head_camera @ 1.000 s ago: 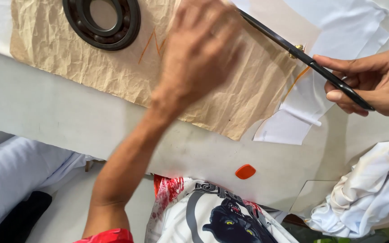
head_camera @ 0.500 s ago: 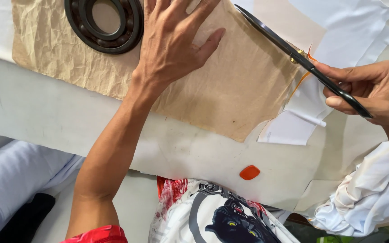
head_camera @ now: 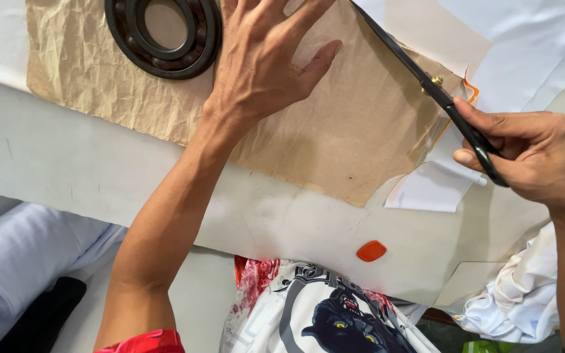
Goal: The person uses a pair of large shears to cut a piece of white fabric placed on a table. A brown paper pattern is positioned on the fabric, held down by a black circular weight, and the person cuts along the pattern's edge. The person then lifts the fabric and continues cutting a straight line along the edge of the table.
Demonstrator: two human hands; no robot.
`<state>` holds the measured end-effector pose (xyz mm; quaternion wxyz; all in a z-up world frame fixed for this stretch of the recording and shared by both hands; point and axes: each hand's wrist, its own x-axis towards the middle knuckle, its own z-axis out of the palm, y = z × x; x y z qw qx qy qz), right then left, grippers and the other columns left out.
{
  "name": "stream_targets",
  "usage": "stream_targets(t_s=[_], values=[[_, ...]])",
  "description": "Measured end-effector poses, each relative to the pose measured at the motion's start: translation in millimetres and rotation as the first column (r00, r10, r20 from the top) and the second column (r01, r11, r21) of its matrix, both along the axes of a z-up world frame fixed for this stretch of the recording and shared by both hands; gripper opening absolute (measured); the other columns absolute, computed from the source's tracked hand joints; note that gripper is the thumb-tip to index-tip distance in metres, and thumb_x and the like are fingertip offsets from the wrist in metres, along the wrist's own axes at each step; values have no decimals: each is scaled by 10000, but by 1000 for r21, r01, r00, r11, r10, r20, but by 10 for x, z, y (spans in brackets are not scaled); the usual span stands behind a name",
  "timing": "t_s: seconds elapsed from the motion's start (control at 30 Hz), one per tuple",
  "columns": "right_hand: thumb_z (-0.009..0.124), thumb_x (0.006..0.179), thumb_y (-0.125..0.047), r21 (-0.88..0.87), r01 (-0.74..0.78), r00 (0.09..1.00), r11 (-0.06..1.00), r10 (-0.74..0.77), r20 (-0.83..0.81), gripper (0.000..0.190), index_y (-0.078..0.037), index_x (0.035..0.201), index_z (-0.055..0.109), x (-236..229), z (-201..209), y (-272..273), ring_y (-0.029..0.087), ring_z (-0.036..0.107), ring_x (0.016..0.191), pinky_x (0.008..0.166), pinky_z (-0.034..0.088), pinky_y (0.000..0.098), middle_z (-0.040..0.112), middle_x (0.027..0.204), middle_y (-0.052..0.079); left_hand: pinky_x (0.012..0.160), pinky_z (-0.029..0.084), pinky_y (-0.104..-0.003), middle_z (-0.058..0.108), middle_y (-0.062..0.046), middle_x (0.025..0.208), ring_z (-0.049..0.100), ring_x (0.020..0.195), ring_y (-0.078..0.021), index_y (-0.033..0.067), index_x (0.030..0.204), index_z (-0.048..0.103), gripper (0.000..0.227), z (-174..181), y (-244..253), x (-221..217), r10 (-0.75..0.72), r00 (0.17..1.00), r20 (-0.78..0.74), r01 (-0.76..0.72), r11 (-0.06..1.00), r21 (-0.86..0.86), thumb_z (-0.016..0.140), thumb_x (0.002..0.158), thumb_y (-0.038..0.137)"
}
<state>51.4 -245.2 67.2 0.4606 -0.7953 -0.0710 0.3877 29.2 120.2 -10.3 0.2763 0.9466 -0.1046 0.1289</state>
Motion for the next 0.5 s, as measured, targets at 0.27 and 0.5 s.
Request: stream_targets(t_s=[0.27, 0.5], values=[[766, 798, 60, 32, 17, 999, 999, -18, 49, 719, 78, 1482, 546, -188, -66, 35, 91, 423, 763, 654, 345, 209, 513, 872, 0, 969, 387, -502, 640, -109, 1224, 571, 1126, -337, 172, 1294, 665, 442, -16, 4, 1, 2, 1000, 4, -2, 1000, -13, 901, 976, 367], [784, 788, 44, 19, 60, 993, 998, -62, 102, 683, 104, 1435, 570, -239, -109, 170, 75, 357, 799, 645, 274, 233, 400, 1039, -65, 1001, 390, -523, 619, -112, 1279, 558, 1152, -364, 197, 1329, 654, 462, 6, 7, 12, 4, 1000, -13, -4, 1000, 8, 902, 979, 369]])
